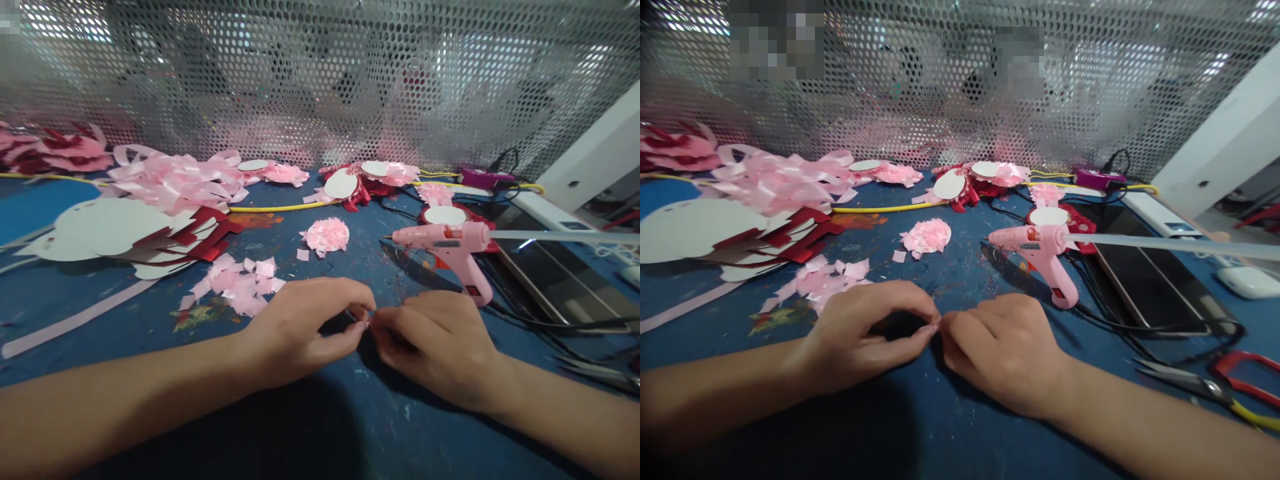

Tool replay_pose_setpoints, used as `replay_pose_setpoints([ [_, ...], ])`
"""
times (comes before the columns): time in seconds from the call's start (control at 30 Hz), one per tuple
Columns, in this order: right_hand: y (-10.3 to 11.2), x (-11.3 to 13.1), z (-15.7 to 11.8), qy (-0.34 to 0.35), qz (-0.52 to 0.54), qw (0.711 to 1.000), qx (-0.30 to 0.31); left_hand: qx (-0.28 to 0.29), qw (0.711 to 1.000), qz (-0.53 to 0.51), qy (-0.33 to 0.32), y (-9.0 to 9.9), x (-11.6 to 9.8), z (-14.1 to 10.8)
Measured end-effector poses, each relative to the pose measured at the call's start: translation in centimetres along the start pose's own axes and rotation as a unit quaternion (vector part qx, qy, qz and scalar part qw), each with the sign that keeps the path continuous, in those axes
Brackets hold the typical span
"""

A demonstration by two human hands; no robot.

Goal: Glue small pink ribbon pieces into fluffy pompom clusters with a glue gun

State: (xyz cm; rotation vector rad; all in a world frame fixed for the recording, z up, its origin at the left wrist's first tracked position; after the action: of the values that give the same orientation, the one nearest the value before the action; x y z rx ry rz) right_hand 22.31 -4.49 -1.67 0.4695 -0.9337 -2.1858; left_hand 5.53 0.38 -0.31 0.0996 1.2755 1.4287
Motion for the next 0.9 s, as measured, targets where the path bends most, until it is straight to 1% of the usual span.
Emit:
replay_pose_setpoints([
  [0.13,-0.1,-0.3,0.1,-0.076,0.036,0.996,-0.008,-0.032,0.996,-0.055,0.059,-0.2,0.5,-0.1],
  [0.2,-0.1,-0.4,0.2,-0.101,0.064,0.993,-0.001,-0.029,0.994,-0.08,0.068,-0.3,0.9,-0.1],
  [0.23,-0.1,-0.4,0.2,-0.106,0.074,0.992,0.001,-0.023,0.994,-0.085,0.062,-0.3,1.0,-0.1],
  [0.33,-0.1,-0.5,0.2,-0.109,0.087,0.99,-0.002,-0.012,0.996,-0.08,0.022,-0.2,1.2,0.0],
  [0.4,-0.2,-0.5,0.2,-0.107,0.091,0.99,-0.005,-0.015,0.997,-0.076,0.01,-0.1,1.1,0.0],
  [0.57,-0.1,-0.4,0.0,-0.094,0.086,0.992,-0.004,-0.008,0.998,-0.055,0.01,-0.1,0.9,-0.1],
  [0.7,-0.3,-0.4,0.0,-0.074,0.076,0.994,0.008,-0.003,0.999,-0.038,0.008,-0.2,0.8,0.0],
  [0.9,-0.7,-0.5,-0.1,-0.081,0.071,0.993,0.045,0.014,0.999,-0.008,0.033,-0.2,0.6,0.3],
])
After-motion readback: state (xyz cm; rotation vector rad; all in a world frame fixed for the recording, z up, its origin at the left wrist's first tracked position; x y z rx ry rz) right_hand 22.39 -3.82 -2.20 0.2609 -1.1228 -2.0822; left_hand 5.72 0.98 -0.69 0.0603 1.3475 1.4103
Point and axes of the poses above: each hand's wrist, its own z-axis towards the middle knuckle, its own y-axis out of the back of the hand, x = y × z, the point moved 2 cm from there along z, towards the middle knuckle, and after that the axes turned 6 degrees about y, right-handed, at the moved point
